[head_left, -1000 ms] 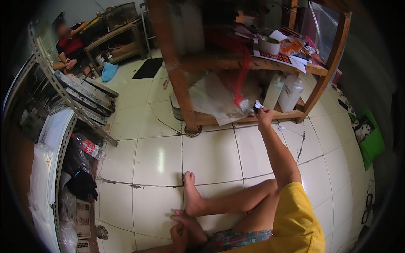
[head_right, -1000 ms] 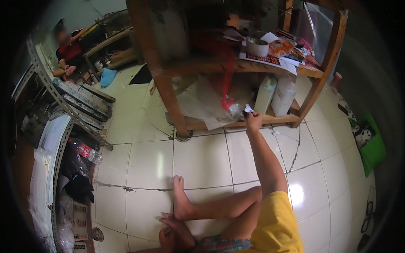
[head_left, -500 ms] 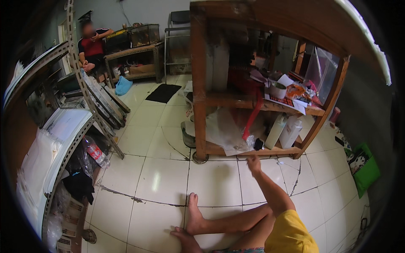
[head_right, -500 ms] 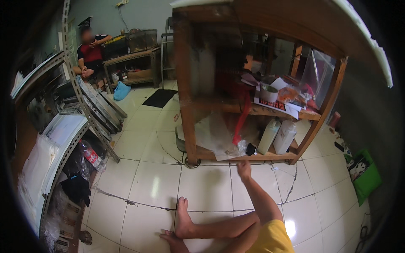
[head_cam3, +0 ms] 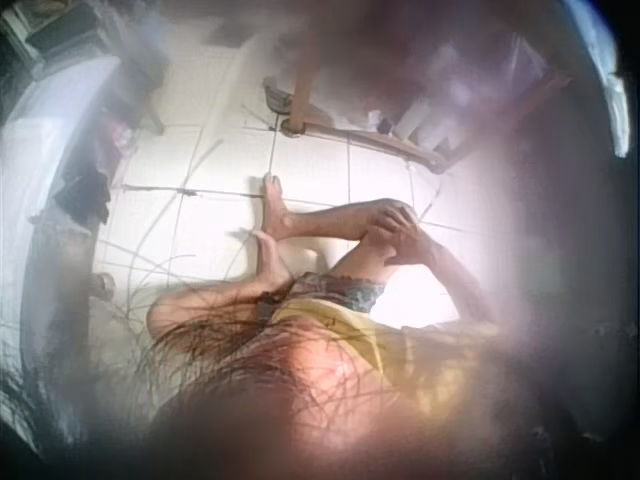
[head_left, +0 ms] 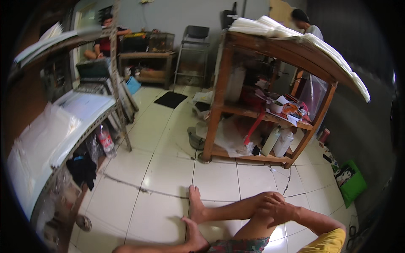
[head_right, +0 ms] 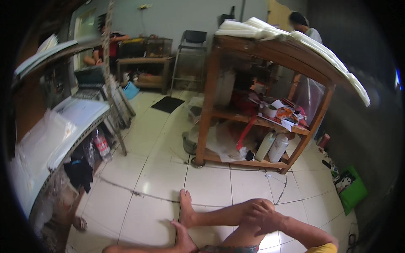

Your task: The person sits on the floor and wipes a white sheet with a cloth. They repeatedly pick up a spray bottle, apply liquid to the cloth, and wipe the sheet. The person handles multiple sheets, placing them on a nearby shelf after cleaning.

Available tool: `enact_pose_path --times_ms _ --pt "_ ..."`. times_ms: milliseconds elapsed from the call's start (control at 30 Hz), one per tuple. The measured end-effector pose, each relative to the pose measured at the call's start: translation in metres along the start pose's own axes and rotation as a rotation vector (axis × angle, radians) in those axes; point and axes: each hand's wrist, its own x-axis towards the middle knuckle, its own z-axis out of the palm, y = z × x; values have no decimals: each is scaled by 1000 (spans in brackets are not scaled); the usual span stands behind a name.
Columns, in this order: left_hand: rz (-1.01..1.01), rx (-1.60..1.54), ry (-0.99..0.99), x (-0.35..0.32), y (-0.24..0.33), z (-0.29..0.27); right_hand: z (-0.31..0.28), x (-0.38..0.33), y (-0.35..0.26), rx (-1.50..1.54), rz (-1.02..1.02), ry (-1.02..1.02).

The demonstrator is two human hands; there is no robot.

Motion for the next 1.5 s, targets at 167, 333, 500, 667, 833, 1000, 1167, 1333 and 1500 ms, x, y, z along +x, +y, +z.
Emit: enact_pose_path --times_ms 167,333,500,667,833,1000,1167,1333,1500 --pt "-202 136 29 -77 -44 -14 -46 15 -67 -530 -249 -247" --pt "-408 354 -102 -184 -23 13 -142 76 -59 -862 -507 -62" --pt "-723 75 -428 -202 6 -58 -265 264 -156 -106 -674 -39" --pt "-461 797 -470 -243 -21 -14 -202 465 -140 -6 -817 -97" --pt "-715 107 -243 -221 -3 -45 -103 606 -117 -136 -880 -422" --pt "-1375 -278 -608 -173 12 -86 -83 610 -145 8 -1165 -586" --pt "-1305 -523 -390 -2 62 -171 -217 549 -246 214 -1362 -415" --pt "-1349 -493 -39 -30 163 -326 -339 374 -309 446 -1200 -461" --pt "-1633 -363 157 -156 228 -459 -171 315 -319 537 -1276 -1206"
